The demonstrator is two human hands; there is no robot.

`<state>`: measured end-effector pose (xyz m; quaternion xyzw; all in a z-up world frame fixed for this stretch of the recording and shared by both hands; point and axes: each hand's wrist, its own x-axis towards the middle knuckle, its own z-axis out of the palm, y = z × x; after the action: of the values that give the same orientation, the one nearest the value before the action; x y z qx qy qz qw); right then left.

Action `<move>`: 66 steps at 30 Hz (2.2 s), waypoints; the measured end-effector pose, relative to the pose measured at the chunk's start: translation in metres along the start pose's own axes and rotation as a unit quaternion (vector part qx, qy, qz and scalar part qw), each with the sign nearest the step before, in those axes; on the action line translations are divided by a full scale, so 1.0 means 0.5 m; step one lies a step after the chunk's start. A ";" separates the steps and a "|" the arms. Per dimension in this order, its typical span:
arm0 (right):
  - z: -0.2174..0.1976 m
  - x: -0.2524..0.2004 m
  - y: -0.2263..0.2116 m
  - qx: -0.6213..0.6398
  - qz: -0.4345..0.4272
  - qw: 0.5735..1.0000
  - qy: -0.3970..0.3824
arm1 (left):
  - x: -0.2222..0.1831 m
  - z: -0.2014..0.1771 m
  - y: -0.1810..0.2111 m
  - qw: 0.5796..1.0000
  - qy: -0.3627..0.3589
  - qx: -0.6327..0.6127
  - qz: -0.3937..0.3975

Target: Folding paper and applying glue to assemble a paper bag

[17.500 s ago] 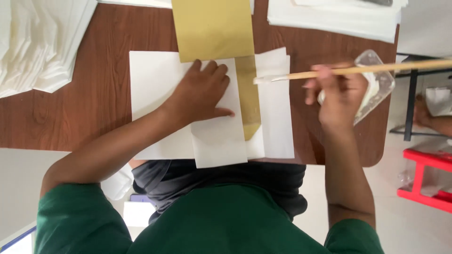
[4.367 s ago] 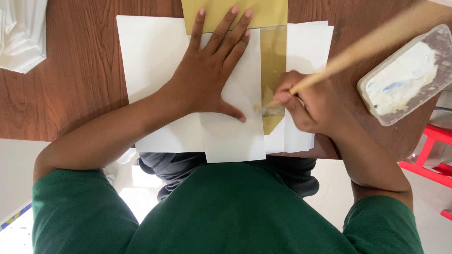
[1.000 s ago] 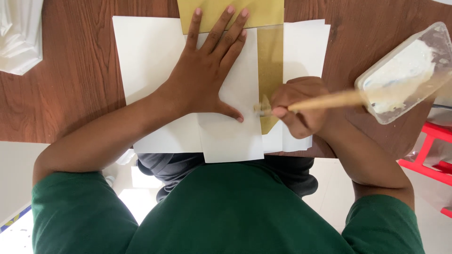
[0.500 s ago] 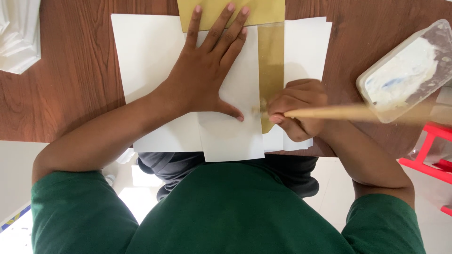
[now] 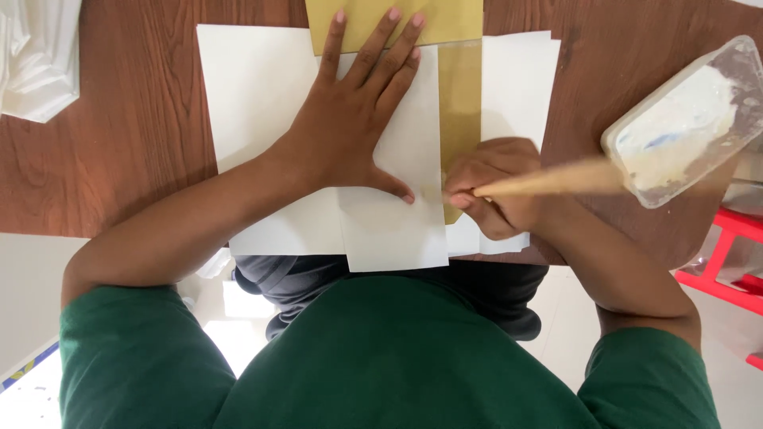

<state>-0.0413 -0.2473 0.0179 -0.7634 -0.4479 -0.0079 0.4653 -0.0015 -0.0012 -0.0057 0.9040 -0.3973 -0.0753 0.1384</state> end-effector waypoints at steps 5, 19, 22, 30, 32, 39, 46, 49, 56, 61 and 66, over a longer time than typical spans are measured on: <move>-0.008 -0.015 0.019 0.138 0.027 0.989 0.048 | -0.003 0.005 -0.003 1.000 0.016 0.023 0.009; -0.205 -0.197 0.005 -0.097 0.074 0.804 0.582 | 0.033 -0.015 -0.035 0.984 0.152 0.048 0.075; -0.253 -0.251 -0.016 -0.186 0.175 0.794 0.552 | 0.041 -0.014 -0.033 0.973 0.174 0.106 0.105; -0.280 -0.324 -0.049 -0.417 0.285 0.761 0.406 | 0.040 -0.064 -0.009 0.977 0.095 0.169 0.084; -0.266 -0.316 -0.039 -0.394 0.318 0.767 0.394 | 0.036 -0.069 -0.008 0.982 0.065 0.168 0.066; -0.198 -0.321 -0.051 -0.198 0.391 0.811 0.388 | 0.040 -0.103 0.156 0.992 0.045 0.116 -0.037; -0.165 -0.379 -0.068 -0.046 0.290 0.889 0.350 | 0.035 0.013 0.322 0.987 0.121 -0.084 -0.058; -0.145 -0.419 -0.070 -0.106 0.334 0.892 0.284 | 0.062 0.048 0.366 0.982 0.131 -0.132 -0.030; -0.078 -0.475 -0.075 -0.267 0.122 0.822 0.487 | 0.115 0.071 0.395 0.993 0.095 -0.069 -0.008; -0.080 -0.456 -0.106 -0.252 0.139 0.835 0.469 | 0.122 0.086 0.407 0.990 0.128 -0.061 -0.013; -0.093 -0.428 -0.115 -0.327 0.156 0.876 0.320 | 0.118 0.084 0.408 0.987 0.135 -0.078 -0.029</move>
<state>-0.1904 -0.4160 -0.0071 -0.8877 -0.1218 -0.3249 0.3026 -0.1142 -0.1846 0.0163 0.9033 -0.3420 0.0121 0.2589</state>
